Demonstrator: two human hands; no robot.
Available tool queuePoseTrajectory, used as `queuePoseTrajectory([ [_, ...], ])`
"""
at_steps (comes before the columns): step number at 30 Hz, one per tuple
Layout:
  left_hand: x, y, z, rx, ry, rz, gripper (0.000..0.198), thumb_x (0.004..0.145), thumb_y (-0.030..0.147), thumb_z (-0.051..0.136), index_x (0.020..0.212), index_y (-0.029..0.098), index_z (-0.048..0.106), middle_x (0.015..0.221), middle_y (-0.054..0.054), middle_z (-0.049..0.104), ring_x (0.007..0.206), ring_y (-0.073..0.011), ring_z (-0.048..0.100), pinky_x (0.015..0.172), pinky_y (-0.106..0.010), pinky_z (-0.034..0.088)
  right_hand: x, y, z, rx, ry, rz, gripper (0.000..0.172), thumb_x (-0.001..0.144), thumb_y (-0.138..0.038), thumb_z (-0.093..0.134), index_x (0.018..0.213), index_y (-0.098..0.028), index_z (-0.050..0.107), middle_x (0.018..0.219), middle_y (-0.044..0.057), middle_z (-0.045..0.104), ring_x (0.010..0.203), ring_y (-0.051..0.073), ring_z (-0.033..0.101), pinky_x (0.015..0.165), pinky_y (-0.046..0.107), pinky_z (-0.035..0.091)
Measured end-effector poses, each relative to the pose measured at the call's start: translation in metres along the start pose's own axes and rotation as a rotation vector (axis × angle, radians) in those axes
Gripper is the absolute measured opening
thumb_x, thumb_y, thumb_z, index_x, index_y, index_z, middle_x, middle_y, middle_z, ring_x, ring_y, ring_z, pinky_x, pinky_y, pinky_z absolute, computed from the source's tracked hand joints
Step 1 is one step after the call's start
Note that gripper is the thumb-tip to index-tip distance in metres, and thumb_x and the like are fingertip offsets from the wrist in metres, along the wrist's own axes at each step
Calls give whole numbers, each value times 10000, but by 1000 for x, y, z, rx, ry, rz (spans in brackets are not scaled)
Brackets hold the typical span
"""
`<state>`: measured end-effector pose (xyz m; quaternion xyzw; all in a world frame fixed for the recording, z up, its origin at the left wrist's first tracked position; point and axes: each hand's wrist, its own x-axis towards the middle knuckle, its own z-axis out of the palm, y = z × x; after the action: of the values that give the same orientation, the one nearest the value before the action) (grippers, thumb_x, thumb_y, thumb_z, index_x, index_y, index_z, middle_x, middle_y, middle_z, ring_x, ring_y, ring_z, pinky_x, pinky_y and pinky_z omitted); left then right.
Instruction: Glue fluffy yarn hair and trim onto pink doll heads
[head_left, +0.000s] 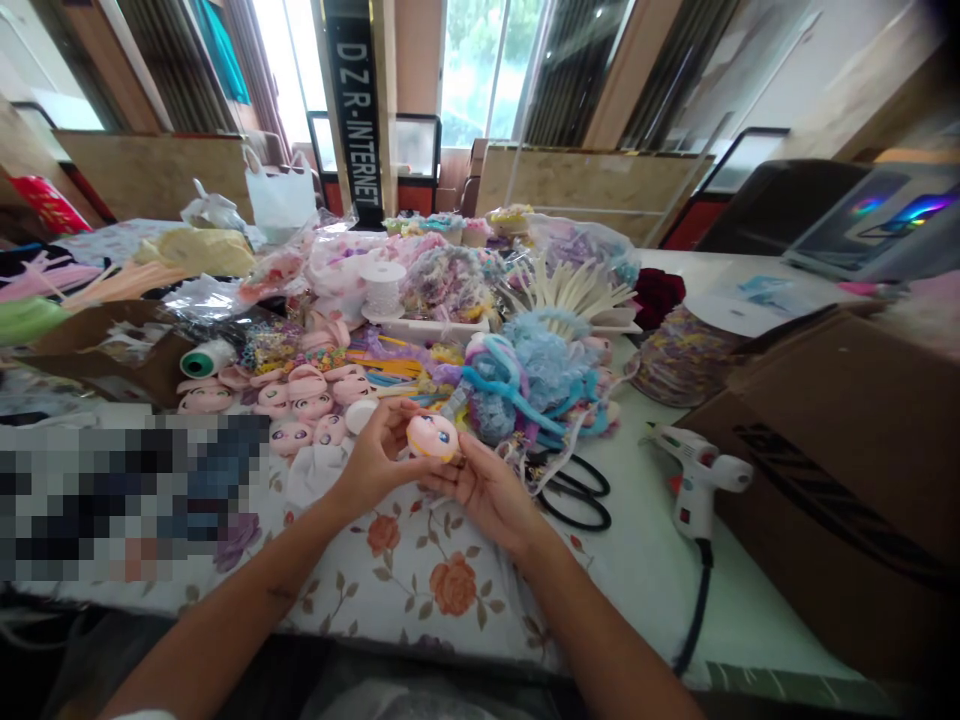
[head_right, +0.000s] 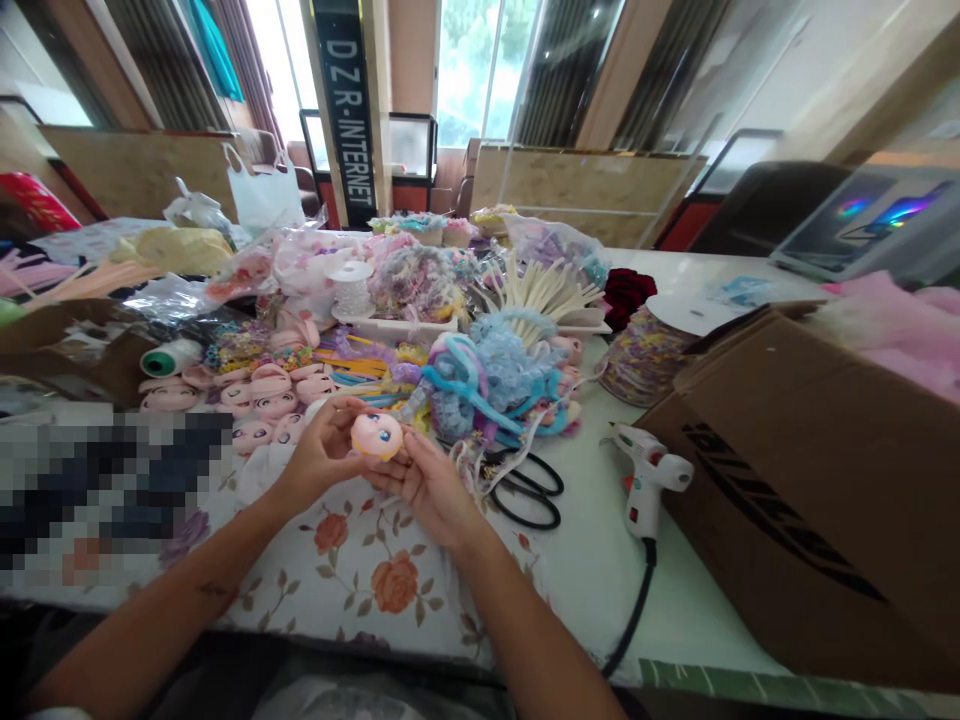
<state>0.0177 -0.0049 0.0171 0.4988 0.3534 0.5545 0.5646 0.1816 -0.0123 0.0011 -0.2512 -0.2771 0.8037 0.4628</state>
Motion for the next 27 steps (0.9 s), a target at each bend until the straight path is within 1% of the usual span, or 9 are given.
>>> queuePoseTrajectory([
  [2, 4, 0, -1, -126, 45, -73, 473, 579, 117, 809, 1007, 174, 615, 1050, -80, 678, 964, -215, 626, 849, -306, 470, 0, -3, -2, -60, 43, -38, 245, 882, -337, 595, 1063, -178, 637, 918, 81, 755, 839, 191, 720, 826, 350, 548],
  [4, 8, -1, -4, -230, 57, -120, 414, 636, 164, 776, 1026, 152, 638, 1046, -85, 691, 960, -209, 637, 859, -298, 468, -1, -8, -3, -99, 92, -72, 238, 858, -327, 625, 1029, -162, 651, 916, 98, 756, 859, 200, 720, 823, 345, 544],
  [9, 7, -3, -15, -431, 4, -161, 370, 733, 207, 694, 1095, 162, 630, 1043, -77, 701, 1047, -231, 628, 964, -366, 460, 0, -13, -4, -137, 115, -108, 247, 788, -308, 696, 970, -141, 680, 902, 101, 755, 829, 196, 718, 777, 313, 547],
  [12, 4, -3, -19, -492, -49, -179, 320, 776, 218, 658, 1090, 179, 613, 1065, -68, 694, 1037, -227, 633, 981, -407, 465, -1, -9, -3, -246, 149, -183, 248, 767, -299, 718, 971, -162, 686, 885, 78, 751, 776, 183, 708, 728, 306, 547],
  [15, 2, -5, -20, -528, -68, -221, 245, 803, 249, 627, 1034, 166, 618, 1061, -74, 693, 1047, -238, 629, 999, -436, 459, -2, -4, -1, -436, 211, -342, 284, 748, -296, 742, 1012, -213, 678, 901, 44, 739, 784, 185, 692, 708, 320, 552],
  [17, 2, -7, -18, -538, -58, -253, 248, 808, 264, 620, 1031, 155, 619, 1057, -83, 694, 1074, -247, 618, 1010, -440, 453, -3, 0, 1, -554, 231, -439, 320, 731, -284, 758, 1036, -239, 670, 937, 36, 727, 820, 194, 679, 723, 336, 556],
  [21, 1, -10, -14, -560, -35, -298, 296, 817, 217, 606, 1110, 180, 596, 1080, -65, 687, 1077, -235, 619, 987, -422, 480, -5, 3, 4, -710, 245, -491, 316, 742, -290, 746, 1045, -240, 673, 957, 48, 717, 786, 199, 661, 695, 350, 561],
  [24, 4, -7, -19, -603, 72, -261, 277, 828, 155, 575, 1102, 187, 599, 1046, -46, 697, 995, -193, 650, 943, -395, 516, -4, -2, 2, -730, 355, -545, 234, 777, -330, 707, 983, -221, 687, 883, 46, 724, 730, 192, 662, 656, 332, 552],
  [27, 10, 3, -33, -672, 293, -152, 218, 838, 136, 546, 1040, 164, 621, 978, -55, 716, 933, -177, 667, 889, -357, 548, -2, -14, -6, -683, 543, -684, 188, 815, -375, 654, 812, -190, 688, 750, 34, 702, 637, 166, 646, 572, 281, 520],
])
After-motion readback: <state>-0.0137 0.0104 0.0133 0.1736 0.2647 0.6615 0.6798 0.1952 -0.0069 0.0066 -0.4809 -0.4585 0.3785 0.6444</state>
